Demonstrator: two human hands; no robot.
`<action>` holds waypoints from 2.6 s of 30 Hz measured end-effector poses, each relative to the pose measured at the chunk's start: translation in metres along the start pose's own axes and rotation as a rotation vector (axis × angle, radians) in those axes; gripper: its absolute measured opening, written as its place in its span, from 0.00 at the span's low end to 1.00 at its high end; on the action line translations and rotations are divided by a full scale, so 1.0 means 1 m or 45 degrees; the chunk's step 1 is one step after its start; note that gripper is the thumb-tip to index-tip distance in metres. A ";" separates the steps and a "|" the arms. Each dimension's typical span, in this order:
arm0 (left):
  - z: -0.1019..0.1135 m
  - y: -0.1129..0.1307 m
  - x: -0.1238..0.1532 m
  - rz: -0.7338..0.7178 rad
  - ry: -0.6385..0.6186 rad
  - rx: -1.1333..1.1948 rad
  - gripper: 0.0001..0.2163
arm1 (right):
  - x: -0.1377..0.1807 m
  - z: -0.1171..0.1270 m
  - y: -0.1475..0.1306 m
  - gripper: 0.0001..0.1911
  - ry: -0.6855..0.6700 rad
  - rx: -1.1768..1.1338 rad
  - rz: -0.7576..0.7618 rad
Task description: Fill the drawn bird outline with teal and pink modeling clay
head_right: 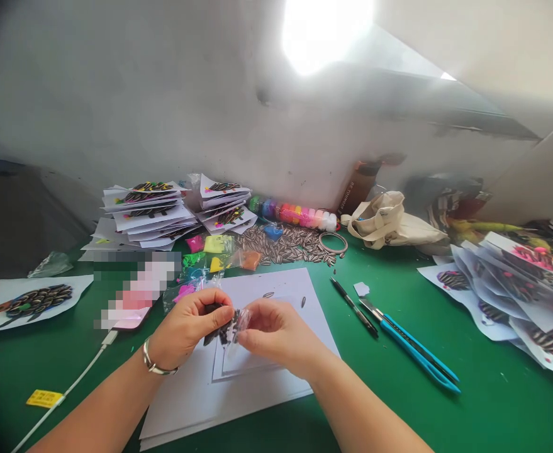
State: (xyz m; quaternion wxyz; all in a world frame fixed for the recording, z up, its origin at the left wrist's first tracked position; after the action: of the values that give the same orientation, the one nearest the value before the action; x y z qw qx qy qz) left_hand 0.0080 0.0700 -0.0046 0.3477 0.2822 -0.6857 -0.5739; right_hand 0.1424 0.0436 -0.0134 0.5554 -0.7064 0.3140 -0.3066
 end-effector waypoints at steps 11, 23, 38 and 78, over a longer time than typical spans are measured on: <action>-0.009 -0.014 0.000 0.066 -0.052 0.427 0.23 | 0.002 0.008 -0.003 0.10 0.114 -0.036 0.048; -0.003 -0.008 -0.001 0.000 -0.015 0.347 0.18 | 0.008 0.014 -0.009 0.15 0.100 0.331 0.083; -0.006 -0.010 -0.001 0.047 0.011 0.234 0.14 | 0.003 0.009 -0.010 0.07 0.201 0.455 0.074; 0.001 -0.013 0.001 0.136 0.164 0.193 0.16 | 0.008 0.009 -0.017 0.19 0.211 0.897 0.241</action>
State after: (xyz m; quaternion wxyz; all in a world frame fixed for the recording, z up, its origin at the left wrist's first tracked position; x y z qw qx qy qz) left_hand 0.0065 0.0679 -0.0175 0.3987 0.3069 -0.7174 -0.4819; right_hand 0.1562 0.0457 0.0020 0.7631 -0.4125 0.2971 -0.3991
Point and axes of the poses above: each hand's wrist, its own x-axis away from the middle knuckle, its own z-axis out of the back of the hand, y = z × x, the point moved 6 cm from there along -x, towards the middle knuckle, and after that the axes turned 14 degrees about -y, right-handed, at the moved point
